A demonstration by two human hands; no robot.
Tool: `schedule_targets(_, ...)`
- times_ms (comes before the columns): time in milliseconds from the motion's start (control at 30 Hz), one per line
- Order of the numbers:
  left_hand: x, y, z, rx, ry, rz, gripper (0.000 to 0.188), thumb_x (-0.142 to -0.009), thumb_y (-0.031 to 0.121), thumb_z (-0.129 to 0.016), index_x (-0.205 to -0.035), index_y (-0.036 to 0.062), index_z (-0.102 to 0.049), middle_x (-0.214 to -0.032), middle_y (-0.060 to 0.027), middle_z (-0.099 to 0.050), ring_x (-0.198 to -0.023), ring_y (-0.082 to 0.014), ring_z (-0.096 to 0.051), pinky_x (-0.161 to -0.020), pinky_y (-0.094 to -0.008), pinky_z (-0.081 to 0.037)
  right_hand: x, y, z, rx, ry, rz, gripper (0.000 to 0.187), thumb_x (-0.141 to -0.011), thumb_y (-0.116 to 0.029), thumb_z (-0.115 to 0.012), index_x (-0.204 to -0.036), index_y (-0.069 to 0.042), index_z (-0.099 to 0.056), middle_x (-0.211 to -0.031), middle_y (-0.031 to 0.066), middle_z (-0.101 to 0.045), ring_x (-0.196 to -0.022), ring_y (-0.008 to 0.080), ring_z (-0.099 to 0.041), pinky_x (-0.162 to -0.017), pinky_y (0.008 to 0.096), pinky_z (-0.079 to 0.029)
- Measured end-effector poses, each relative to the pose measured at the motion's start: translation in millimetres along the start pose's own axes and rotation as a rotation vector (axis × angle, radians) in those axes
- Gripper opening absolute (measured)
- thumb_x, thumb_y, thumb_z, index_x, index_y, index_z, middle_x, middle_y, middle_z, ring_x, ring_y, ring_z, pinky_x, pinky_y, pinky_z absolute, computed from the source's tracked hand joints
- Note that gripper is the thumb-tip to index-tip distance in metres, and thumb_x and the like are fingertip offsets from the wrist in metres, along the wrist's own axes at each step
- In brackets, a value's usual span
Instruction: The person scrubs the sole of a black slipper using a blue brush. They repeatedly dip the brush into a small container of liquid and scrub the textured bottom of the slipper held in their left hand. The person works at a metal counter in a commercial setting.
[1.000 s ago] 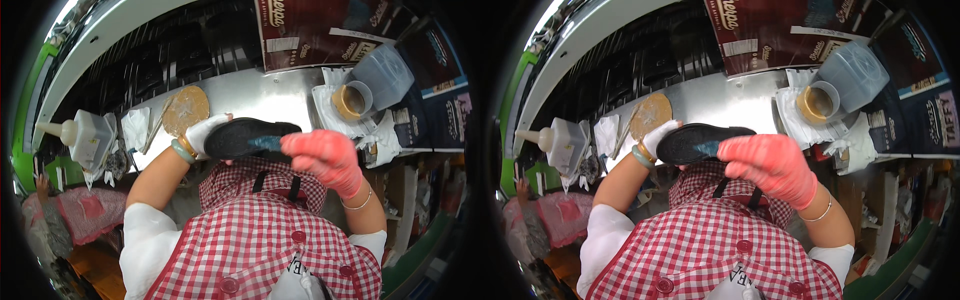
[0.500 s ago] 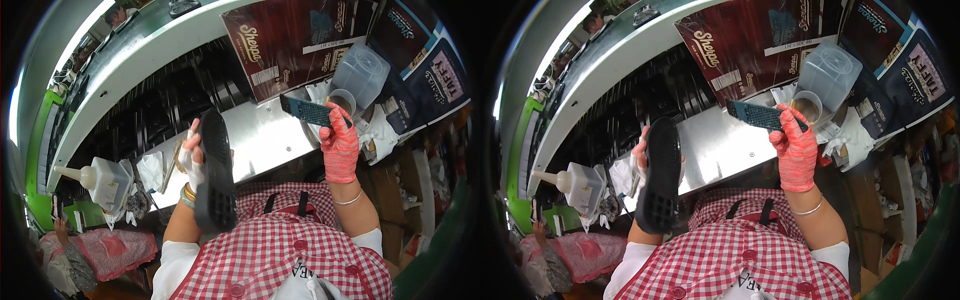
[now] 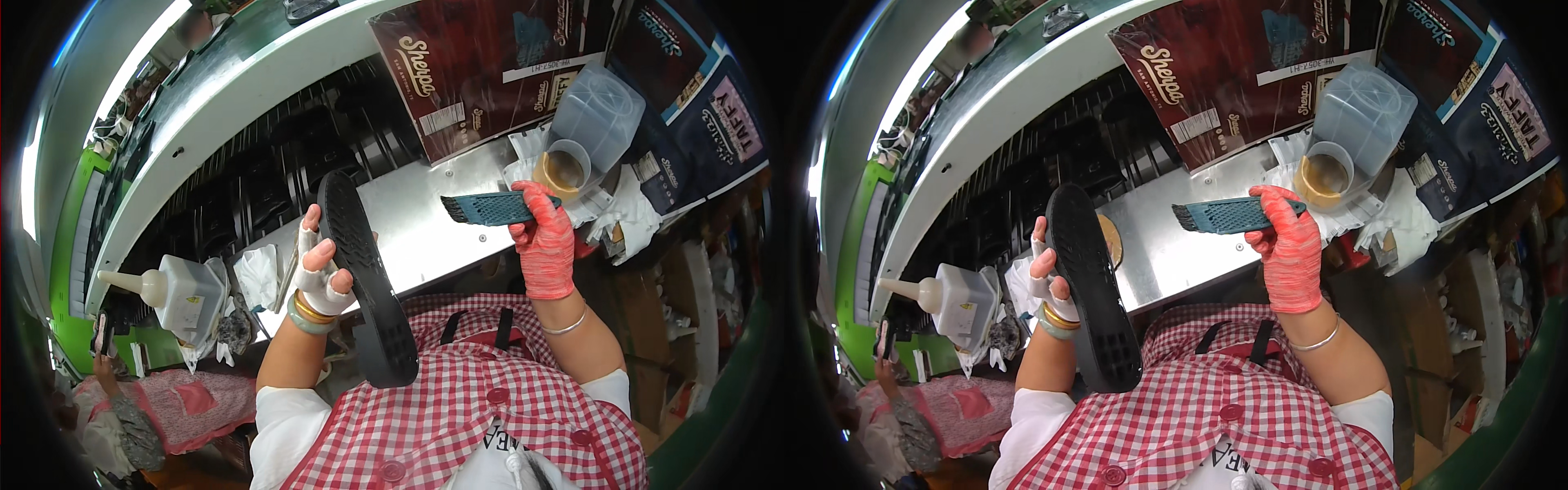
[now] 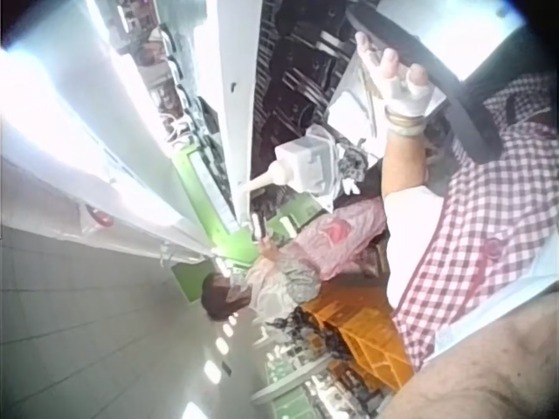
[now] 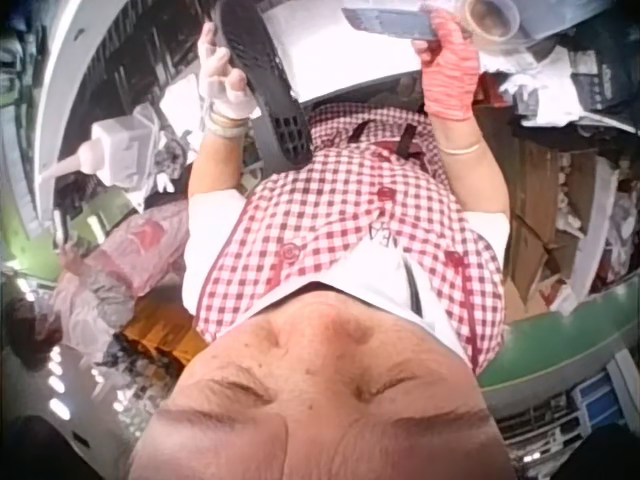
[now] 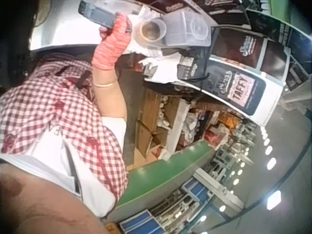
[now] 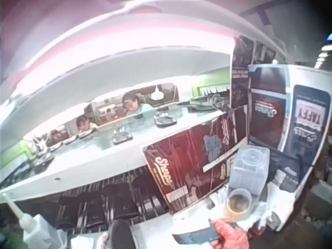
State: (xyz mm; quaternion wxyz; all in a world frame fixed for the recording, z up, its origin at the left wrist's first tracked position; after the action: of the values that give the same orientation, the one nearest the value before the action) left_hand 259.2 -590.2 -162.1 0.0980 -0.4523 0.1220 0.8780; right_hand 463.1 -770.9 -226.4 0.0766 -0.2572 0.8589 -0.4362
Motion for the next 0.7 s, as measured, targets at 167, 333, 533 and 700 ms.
schedule_targets(167, -8, 6, -3, 0.074, -0.049, 0.020, 0.071, -0.080, 0.008, -0.066, -0.135, 0.0241, -0.024, -0.119, -0.0086, -0.043, -0.095, -0.0292, -0.062, -0.102, -0.0535, -0.034, 23, -6, -33, 0.130, -0.084, -0.023, 0.021, -0.093, -0.021, -0.054, -0.104, -0.003, -0.060, -0.089, 0.0027, -0.063, -0.060, 0.0083, -0.060, -0.052, 0.0162, -0.044)
schedule_targets(333, -15, 14, -8, 0.317, -0.041, 0.000, 0.043, -0.091, 0.025, -0.055, -0.125, 0.0183, -0.030, -0.114, -0.0135, -0.056, -0.099, -0.0309, -0.061, -0.105, -0.0497, -0.030, 42, -9, -66, 0.193, -0.226, -0.033, 0.020, -0.093, -0.017, -0.053, -0.105, -0.003, -0.060, -0.093, 0.0055, -0.064, -0.066, 0.0099, -0.064, -0.057, 0.0183, -0.050)
schedule_targets(533, -3, 6, -15, 0.488, 0.008, 0.194, 0.030, -0.091, 0.039, -0.052, -0.117, 0.0321, -0.038, -0.133, -0.0159, -0.042, -0.114, -0.0293, -0.052, -0.105, -0.0423, -0.033, 46, -8, -81, 0.300, -0.293, -0.009, 0.017, -0.091, -0.012, -0.054, -0.101, 0.001, -0.061, -0.083, 0.0062, -0.063, -0.065, 0.0093, -0.062, -0.059, 0.0203, -0.051)
schedule_targets(700, -12, 16, -6, 0.314, 0.028, 0.034, 0.040, -0.094, 0.036, -0.048, -0.120, 0.0138, -0.028, -0.104, -0.0181, -0.061, -0.104, -0.0326, -0.059, -0.108, -0.0456, -0.026, 46, -17, -77, 0.376, -0.255, 0.021, 0.016, -0.090, -0.009, -0.054, -0.096, 0.002, -0.062, -0.076, 0.0050, -0.062, -0.065, 0.0077, -0.060, -0.058, 0.0207, -0.050)
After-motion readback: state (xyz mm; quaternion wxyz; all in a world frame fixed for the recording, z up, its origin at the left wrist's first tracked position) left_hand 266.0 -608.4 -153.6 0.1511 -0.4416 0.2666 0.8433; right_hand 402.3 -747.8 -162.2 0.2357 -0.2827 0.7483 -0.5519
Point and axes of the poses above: each hand's wrist, its own x-axis away from the middle knuckle, its own z-axis out of the back of the hand, y = z × x, the point moved 9 cm from there along -x, towards the middle knuckle
